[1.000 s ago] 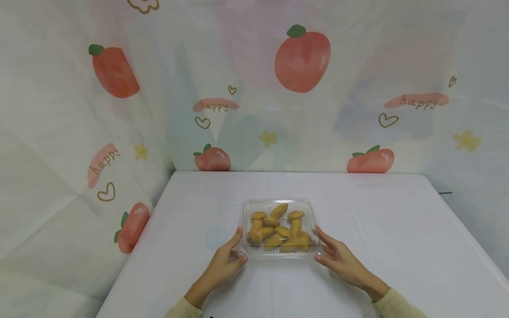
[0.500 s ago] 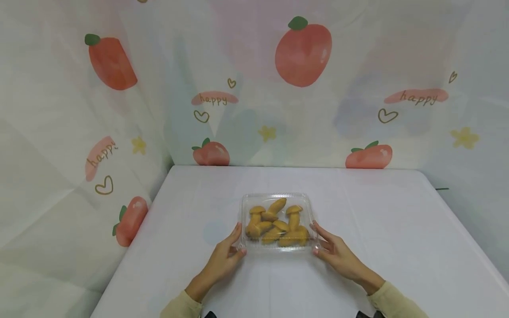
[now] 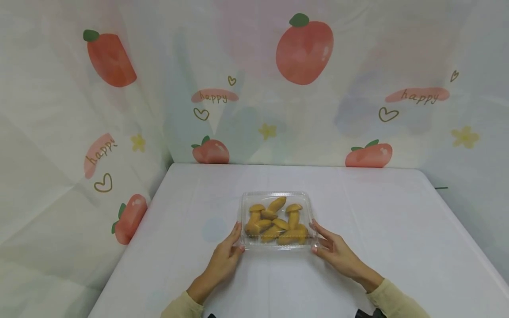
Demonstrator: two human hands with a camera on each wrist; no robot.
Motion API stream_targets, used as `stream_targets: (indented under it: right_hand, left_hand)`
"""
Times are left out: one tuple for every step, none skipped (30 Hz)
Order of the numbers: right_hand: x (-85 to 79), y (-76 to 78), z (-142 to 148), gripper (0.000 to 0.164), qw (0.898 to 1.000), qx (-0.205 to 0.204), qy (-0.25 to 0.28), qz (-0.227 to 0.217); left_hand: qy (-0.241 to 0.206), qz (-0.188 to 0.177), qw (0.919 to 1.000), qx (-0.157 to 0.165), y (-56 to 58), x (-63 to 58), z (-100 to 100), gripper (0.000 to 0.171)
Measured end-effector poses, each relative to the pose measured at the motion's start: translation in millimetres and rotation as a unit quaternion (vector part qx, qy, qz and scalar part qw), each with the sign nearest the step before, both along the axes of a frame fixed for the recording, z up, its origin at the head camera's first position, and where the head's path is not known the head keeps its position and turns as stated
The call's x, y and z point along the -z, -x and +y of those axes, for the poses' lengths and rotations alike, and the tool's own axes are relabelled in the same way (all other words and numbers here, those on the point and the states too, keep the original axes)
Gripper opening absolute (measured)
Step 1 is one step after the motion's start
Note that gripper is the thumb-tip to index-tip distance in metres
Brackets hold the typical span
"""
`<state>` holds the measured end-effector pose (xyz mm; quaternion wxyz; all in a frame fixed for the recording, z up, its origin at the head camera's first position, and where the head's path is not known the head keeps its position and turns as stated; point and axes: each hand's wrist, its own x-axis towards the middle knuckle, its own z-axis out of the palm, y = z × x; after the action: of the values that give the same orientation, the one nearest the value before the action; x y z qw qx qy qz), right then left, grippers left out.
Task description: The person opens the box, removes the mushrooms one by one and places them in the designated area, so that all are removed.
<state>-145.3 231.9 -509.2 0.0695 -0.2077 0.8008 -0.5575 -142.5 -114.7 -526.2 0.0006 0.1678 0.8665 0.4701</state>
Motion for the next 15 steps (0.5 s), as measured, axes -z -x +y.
stream_targets:
  right_hand:
    - [-0.4,0.3,0,0.071,1.0,0.003,-0.004,0.0]
    - [-0.7,0.3,0,0.072,1.0,0.005,-0.008,0.0]
    - [-0.8,0.2,0,0.072,1.0,0.008,-0.011,0.001]
    - [-0.7,0.1,0,0.072,1.0,0.01,-0.013,0.003]
    - [-0.4,-0.1,0,0.072,1.0,0.013,-0.014,0.005]
    - [0.0,-0.4,0,0.072,1.0,0.015,-0.014,0.008]
    - [0.7,-0.8,0,0.071,1.0,0.017,-0.013,0.01]
    - [1.5,-1.2,0,0.071,1.0,0.019,-0.01,0.012]
    - [2.7,-1.7,-1,0.07,1.0,0.022,-0.003,0.015]
    - [4.0,-2.4,-2,0.069,1.0,0.024,0.003,0.018]
    - [5.3,-3.3,-3,0.068,0.999,0.028,0.009,0.021]
    - [6.8,-4.3,-4,0.066,0.999,0.031,0.013,0.025]
    - [8.4,-5.5,-5,0.065,0.999,0.035,0.017,0.03]
    - [9.9,-6.5,-6,0.063,0.998,0.039,0.021,0.038]
    - [11.2,-7.4,-8,0.062,0.998,0.043,0.024,0.046]
  left_hand:
    - [0.007,0.008,0.9999,-0.007,-0.3,-0.8,1,0.062]
    - [0.015,0.016,0.9997,-0.014,-0.3,-1.1,2,0.062]
    - [0.023,0.025,0.9993,-0.018,-0.6,-1.0,2,0.061]
    - [0.027,0.03,0.999,-0.021,-1.0,-1.0,3,0.061]
    - [0.031,0.034,0.9987,-0.023,-1.3,-0.8,4,0.06]
    - [0.033,0.04,0.9983,-0.026,-1.6,-0.7,4,0.06]
    - [0.037,0.043,0.998,-0.029,-2.0,-0.5,5,0.06]
    - [0.04,0.047,0.9976,-0.031,-2.3,-0.3,5,0.06]
    - [0.041,0.051,0.9973,-0.034,-2.6,-0.2,6,0.06]
    - [0.041,0.053,0.997,-0.037,-2.8,-0.2,6,0.06]
    - [0.042,0.056,0.9968,-0.04,-3.0,-0.5,6,0.06]
    - [0.042,0.058,0.9966,-0.041,-3.1,-0.8,7,0.059]
    - [0.042,0.059,0.9965,-0.042,-3.1,-1.1,6,0.059]
    - [0.041,0.061,0.9964,-0.042,-2.9,-1.5,6,0.059]
    - [0.042,0.063,0.9963,-0.042,-2.6,-1.9,6,0.059]
